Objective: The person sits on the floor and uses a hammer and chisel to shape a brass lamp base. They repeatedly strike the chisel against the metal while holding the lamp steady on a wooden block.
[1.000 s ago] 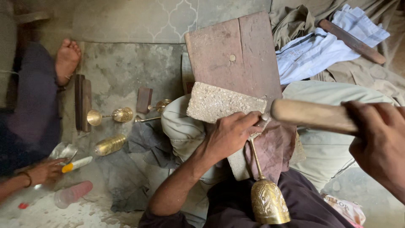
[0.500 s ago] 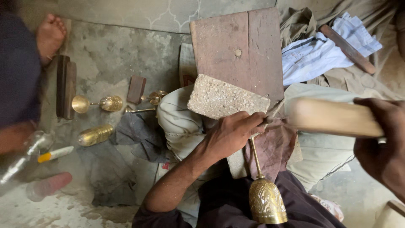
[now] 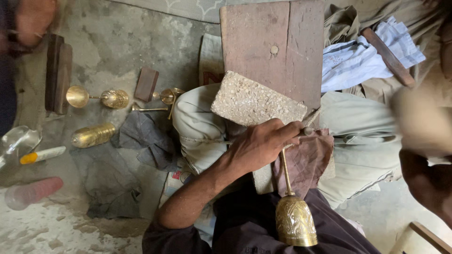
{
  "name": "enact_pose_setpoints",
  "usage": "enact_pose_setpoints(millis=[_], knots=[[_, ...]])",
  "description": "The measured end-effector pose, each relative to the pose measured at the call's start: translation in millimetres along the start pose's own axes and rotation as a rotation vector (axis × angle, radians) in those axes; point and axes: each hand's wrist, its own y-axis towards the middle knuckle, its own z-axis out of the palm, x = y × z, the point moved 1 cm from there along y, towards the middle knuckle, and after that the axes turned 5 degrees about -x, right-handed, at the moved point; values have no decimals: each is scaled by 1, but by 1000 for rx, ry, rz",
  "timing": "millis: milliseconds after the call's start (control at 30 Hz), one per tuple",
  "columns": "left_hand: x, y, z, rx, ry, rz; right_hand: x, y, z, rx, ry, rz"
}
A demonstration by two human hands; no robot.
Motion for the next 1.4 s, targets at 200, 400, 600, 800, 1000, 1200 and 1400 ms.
enact_pose_setpoints(millis=[200,400,600,800,1000,1200,1400], knots=[[0,-3,-2,-21,-44,13,-7,-7,4,25,42,58],[4,-5,2,-11,-52,-19,4,-3,-1,68,-138,22],[5,-9,4,-34,-50,-8,5,0,0,-24,121,40],[3,-11,5,-40,-65,-51,15,-1,-7,51,-150,-7],[-5,-17,-2,-312,-198,-98,2,9,-2,13,188,83],[-15,-24,2,-306,-96,-156,5,14,-15,87,111,145],[-12,-22,5,-308,-94,-154,24,35,-38,22,370,85]])
